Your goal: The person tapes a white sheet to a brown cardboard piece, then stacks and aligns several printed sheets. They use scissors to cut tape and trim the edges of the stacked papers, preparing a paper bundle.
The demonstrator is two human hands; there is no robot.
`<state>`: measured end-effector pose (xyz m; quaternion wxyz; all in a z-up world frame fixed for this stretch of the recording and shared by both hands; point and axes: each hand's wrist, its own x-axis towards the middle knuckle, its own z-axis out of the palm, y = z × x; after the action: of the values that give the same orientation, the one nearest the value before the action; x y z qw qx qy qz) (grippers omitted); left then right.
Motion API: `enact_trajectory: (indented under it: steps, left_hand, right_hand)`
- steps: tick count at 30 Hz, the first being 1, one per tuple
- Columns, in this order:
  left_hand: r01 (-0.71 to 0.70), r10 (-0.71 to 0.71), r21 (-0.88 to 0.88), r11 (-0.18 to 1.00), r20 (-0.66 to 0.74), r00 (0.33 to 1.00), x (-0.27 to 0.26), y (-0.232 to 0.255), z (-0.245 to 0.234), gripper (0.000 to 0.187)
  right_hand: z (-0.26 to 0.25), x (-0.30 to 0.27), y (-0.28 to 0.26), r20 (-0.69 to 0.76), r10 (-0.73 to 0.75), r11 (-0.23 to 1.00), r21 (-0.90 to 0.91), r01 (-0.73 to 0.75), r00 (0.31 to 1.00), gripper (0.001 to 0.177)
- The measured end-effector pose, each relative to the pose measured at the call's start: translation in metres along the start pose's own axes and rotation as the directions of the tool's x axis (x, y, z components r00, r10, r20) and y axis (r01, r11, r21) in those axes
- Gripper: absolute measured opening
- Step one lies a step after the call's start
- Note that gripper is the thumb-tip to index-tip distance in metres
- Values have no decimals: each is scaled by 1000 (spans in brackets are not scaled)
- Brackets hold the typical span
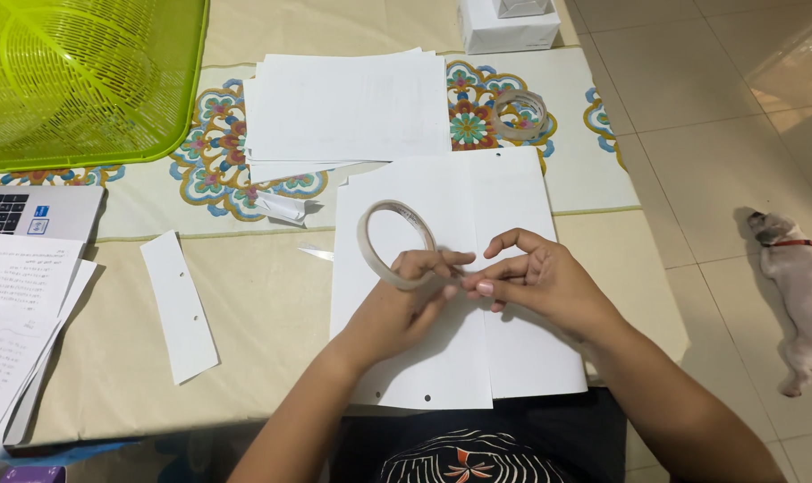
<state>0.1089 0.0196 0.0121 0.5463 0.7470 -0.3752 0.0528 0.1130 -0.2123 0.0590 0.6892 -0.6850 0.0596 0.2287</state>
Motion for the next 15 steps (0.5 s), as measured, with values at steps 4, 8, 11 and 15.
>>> enact_trajectory:
  steps: [4, 8, 11, 15]
  left_hand:
    - [161, -164, -40, 986, -81, 983, 2, 5, 9, 26]
    - [171, -191, -136, 976, -154, 969, 3, 5, 14, 16]
    - [167, -181, -83, 982, -208, 961, 6, 4, 11, 16]
    - [139, -126, 57, 989, -183, 975, 11, 2, 1, 32]
  right_hand:
    - [5, -4, -1, -80, -43, 996, -78, 37, 996, 30]
    - [6, -8, 3, -81, -131, 983, -144, 118, 988, 33]
    - [4, -6, 4, -142, -261, 939, -268, 217, 955, 36]
    - [-3, 2, 3, -70, -453, 688, -662, 298, 889, 39]
